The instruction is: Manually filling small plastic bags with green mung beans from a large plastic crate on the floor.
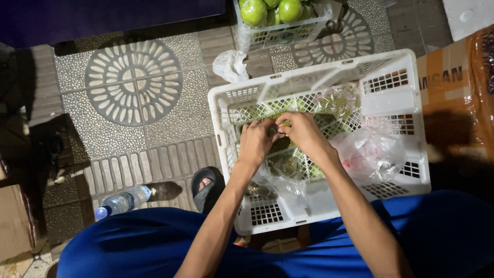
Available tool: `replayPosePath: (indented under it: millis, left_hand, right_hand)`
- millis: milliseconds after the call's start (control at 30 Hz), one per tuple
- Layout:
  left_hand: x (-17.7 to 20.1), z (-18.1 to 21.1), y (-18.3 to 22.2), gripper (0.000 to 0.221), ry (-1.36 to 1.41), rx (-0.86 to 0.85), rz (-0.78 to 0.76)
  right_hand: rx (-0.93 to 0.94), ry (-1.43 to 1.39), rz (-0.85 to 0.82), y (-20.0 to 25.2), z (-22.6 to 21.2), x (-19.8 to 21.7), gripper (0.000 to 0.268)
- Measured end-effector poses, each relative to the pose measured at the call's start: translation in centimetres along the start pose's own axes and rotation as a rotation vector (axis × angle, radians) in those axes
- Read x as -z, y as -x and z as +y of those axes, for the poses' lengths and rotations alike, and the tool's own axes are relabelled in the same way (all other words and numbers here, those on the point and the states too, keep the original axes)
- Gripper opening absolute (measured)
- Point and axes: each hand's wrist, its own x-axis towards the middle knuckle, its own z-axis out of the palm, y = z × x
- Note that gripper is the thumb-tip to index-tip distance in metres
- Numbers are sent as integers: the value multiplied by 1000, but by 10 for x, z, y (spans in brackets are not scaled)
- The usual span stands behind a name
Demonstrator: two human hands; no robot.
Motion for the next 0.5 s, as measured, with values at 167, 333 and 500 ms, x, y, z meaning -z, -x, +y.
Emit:
replayPosePath:
  millis: [167, 333, 500]
  left_hand:
    - [13, 14, 6, 24, -32, -18, 28]
    - [2, 7, 6, 23, -53, -17, 57]
    - [3, 5, 6, 25, -58, -34, 52]
  right_hand:
    - [29, 12, 6, 5, -3, -2, 24]
    - [17, 1, 10, 2, 0, -2, 23]
    - [76, -17, 39, -15, 20, -12, 21]
